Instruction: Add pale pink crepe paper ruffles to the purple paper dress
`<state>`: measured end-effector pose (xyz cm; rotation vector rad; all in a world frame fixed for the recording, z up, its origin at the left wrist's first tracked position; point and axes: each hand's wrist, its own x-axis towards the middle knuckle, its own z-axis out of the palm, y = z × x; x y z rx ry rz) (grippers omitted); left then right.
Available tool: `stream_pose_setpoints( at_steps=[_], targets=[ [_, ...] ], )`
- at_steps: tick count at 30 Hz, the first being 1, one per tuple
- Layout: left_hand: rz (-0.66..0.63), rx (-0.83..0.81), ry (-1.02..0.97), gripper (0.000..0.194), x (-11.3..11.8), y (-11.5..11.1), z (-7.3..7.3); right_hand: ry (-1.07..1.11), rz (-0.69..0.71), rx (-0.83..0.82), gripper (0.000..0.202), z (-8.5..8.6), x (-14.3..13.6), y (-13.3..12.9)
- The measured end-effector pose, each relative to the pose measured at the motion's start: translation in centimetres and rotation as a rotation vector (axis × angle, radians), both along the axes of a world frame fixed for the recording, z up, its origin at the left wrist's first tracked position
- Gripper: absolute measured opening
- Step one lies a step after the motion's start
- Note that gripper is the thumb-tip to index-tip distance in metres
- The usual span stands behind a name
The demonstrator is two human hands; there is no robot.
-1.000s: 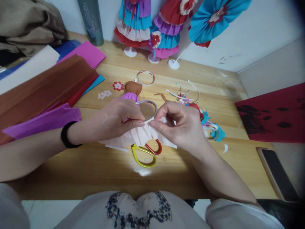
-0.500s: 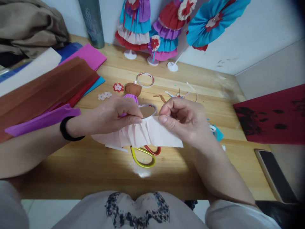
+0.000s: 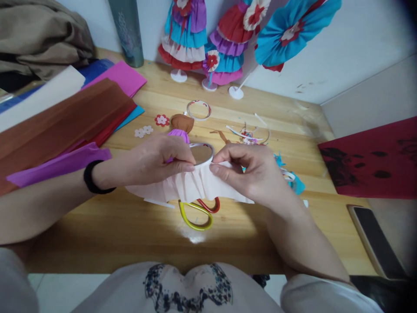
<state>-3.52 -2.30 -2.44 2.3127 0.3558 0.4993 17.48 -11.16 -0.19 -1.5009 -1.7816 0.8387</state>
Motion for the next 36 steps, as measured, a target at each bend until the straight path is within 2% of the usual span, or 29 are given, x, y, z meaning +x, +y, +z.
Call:
stream_pose_setpoints(
  at_steps=[10, 16, 36],
  targets=[
    [-0.006, 0.082, -0.039, 0.025, 0.01, 0.06, -0.11, -0.069, -0.021, 0.120, 0.014, 0.24, -0.20, -0.48],
    [-0.025, 0.078, -0.063, 0.024, 0.09, 0.05, -0.50, -0.057, 0.050, 0.094, 0.012, 0.19, -0.50, -0.76],
    [-0.067, 0.088, -0.138, 0.022, 0.23, -0.16, -0.18, -0.052, -0.017, 0.098, 0.014, -0.44, -0.08, -0.29]
  ],
)
